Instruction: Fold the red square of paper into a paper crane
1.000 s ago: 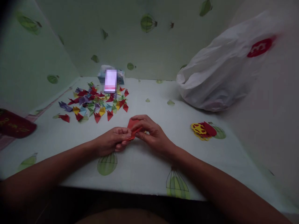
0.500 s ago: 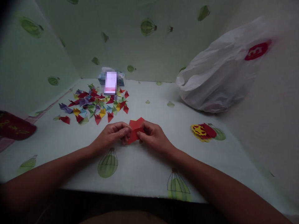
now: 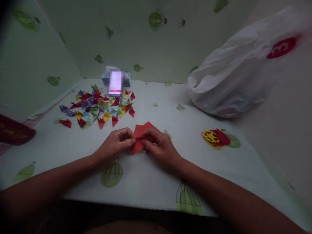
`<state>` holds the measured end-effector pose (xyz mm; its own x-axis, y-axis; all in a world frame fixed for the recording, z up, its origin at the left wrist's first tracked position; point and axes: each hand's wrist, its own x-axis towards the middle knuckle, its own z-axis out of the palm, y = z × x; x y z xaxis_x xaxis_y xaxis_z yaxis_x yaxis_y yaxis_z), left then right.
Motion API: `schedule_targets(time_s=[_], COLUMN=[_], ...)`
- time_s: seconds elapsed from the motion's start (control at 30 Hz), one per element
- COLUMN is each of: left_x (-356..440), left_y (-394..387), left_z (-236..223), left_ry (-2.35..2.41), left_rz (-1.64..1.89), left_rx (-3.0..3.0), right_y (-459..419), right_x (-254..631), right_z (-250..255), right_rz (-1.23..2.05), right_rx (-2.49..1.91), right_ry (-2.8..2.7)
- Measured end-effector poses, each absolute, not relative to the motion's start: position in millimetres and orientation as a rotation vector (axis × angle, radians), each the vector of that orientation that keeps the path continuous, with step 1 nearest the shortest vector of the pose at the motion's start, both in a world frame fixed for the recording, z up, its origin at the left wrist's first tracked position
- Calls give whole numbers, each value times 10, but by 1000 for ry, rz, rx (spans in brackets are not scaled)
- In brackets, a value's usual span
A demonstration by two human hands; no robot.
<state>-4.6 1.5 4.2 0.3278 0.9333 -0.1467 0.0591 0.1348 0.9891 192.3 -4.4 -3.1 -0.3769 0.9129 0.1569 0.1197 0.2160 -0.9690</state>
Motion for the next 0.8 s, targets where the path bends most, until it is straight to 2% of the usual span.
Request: schedule_targets(time_s=[0.37, 0.8], left_x=[-51, -65], left_y=[33, 42], left_z=[3, -8], left_ry=[959, 985], left_rz=[799, 749], left_rx=[1061, 1088], right_y=[-10, 5], right_x=[1979, 1977], right_z=[-69, -89], right_rz=[844, 827], right_rx=[-869, -884], right_ry=[-1947, -1985])
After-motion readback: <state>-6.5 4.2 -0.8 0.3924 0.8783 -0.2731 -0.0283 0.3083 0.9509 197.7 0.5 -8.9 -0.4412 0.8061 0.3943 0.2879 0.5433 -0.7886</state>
